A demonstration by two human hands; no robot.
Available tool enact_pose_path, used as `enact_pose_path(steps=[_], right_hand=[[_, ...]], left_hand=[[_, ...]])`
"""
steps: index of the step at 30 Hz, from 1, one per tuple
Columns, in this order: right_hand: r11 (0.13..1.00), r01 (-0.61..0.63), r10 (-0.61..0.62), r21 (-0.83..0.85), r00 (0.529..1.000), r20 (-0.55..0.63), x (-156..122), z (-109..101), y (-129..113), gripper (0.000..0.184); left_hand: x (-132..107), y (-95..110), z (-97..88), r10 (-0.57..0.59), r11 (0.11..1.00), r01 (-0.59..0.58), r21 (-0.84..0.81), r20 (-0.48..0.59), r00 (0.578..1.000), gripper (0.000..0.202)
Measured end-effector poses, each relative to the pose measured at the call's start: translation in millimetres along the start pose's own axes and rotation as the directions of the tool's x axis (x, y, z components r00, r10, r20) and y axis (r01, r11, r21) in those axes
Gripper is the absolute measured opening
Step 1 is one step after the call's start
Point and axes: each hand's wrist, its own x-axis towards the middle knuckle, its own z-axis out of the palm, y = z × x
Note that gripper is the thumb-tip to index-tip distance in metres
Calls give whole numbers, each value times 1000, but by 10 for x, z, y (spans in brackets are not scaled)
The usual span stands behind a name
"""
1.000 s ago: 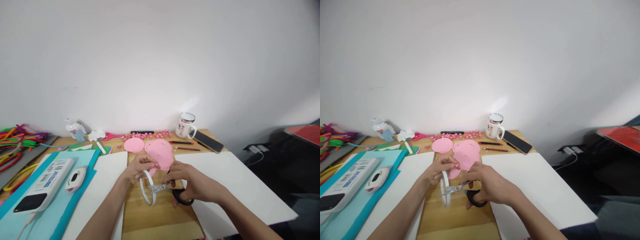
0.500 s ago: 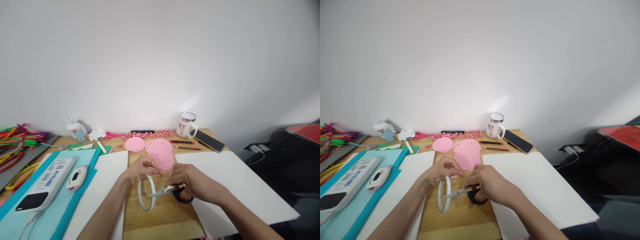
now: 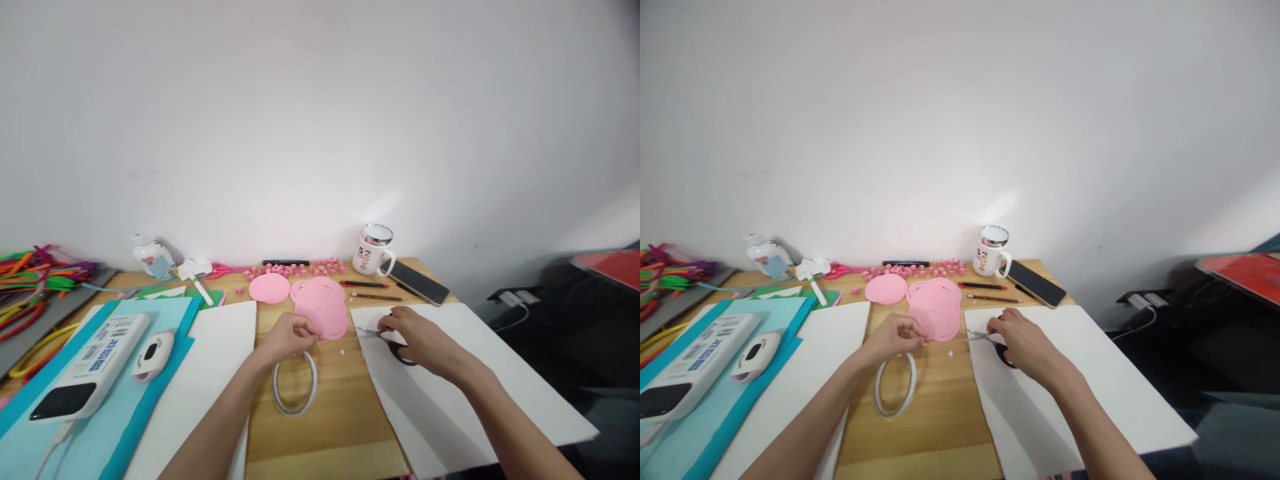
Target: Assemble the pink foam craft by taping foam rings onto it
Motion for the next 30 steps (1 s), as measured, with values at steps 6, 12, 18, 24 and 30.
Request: enact_pose_path(steps=[6, 12, 18, 24, 30], right_hand=[[996, -75, 73, -54, 997, -34, 81, 66, 27, 32], [988, -116, 121, 98, 992, -45, 238, 211, -96, 23], [974, -172, 181, 144, 982, -50, 320, 338, -46, 18], [972, -178, 189, 154, 980, -59, 318, 364, -25, 14], [984, -163, 168, 74, 984, -66, 284, 399, -68, 21]], left_hand=[[45, -24, 39, 108, 994, -109, -11, -105, 989, 7], [64, -66, 26, 107, 993, -113, -46, -114, 988, 10], [44, -51, 45, 61, 991, -71, -116, -89, 994, 20], [32, -7, 60, 68, 972, -88, -219, -98, 993, 44], [24, -4, 70, 70, 981, -95, -168, -150, 986, 30]])
